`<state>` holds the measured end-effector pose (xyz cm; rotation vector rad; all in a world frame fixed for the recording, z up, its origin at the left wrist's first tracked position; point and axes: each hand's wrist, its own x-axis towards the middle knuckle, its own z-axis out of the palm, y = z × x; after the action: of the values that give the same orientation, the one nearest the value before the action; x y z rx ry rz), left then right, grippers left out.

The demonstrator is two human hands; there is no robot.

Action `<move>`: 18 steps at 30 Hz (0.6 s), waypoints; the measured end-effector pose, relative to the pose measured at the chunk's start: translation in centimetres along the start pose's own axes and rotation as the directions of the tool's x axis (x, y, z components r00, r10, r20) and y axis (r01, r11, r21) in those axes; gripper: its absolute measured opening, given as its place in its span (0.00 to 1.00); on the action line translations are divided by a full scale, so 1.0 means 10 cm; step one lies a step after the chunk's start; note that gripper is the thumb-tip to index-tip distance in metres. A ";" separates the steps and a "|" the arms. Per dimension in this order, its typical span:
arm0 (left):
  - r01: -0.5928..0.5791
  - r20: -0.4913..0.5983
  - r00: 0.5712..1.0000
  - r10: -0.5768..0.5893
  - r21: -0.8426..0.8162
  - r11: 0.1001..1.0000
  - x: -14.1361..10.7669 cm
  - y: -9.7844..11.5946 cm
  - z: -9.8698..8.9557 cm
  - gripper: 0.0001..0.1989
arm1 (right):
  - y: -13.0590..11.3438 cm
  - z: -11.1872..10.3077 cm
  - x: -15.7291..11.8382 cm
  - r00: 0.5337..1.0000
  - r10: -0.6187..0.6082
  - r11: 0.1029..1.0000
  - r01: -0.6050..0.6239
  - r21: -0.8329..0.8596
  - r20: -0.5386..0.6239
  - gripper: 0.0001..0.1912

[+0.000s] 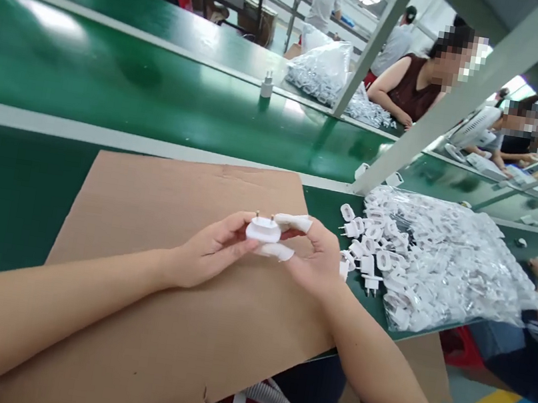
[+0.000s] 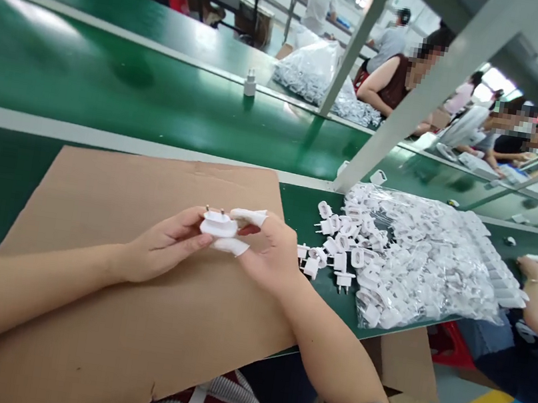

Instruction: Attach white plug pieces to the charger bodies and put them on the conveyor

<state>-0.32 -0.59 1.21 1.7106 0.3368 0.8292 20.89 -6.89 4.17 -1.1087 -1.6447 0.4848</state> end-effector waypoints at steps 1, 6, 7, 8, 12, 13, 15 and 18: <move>0.054 -0.020 0.998 -0.053 0.044 0.998 -0.01 -0.02 0.01 0.17 | 0.04 -0.02 0.01 0.999 0.040 0.999 -0.040 -0.008 0.007 0.19; 0.365 -0.231 0.915 -0.331 0.120 0.923 0.06 -0.07 -0.05 0.27 | 0.33 -0.32 0.14 0.963 0.253 0.819 -0.262 -0.510 -0.088 0.19; 0.403 -0.266 0.894 -0.360 0.128 0.906 0.13 -0.08 -0.11 0.29 | 0.39 -0.40 0.17 0.947 0.291 0.712 -0.309 -0.630 -0.136 0.21; 0.431 -0.297 0.878 -0.376 0.149 0.890 0.22 -0.10 -0.19 0.31 | 0.45 -0.48 0.19 0.926 0.332 0.598 -0.354 -0.720 -0.180 0.23; 0.500 -0.510 0.809 -0.293 0.334 0.799 0.73 -0.25 -0.69 0.29 | 0.63 -0.69 0.22 0.839 0.475 0.317 -0.446 -0.837 -0.267 0.26; 0.520 -0.585 0.774 -0.242 0.369 0.770 0.85 -0.30 -0.84 0.27 | 0.65 -0.73 0.23 0.832 0.489 0.304 -0.444 -0.843 -0.262 0.25; 0.564 -0.661 0.732 -0.168 0.447 0.695 1.03 -0.41 -1.15 0.23 | 0.68 -0.78 0.24 0.833 0.495 0.302 -0.433 -0.849 -0.249 0.25; 0.632 -0.712 0.691 -0.129 0.507 0.586 1.14 -0.50 -1.53 0.19 | 0.70 -0.82 0.27 0.844 0.487 0.331 -0.418 -0.846 -0.226 0.25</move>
<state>-1.59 19.06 2.17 1.8890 1.6774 0.9389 31.24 -2.85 3.28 -2.4259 -1.6208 -0.0660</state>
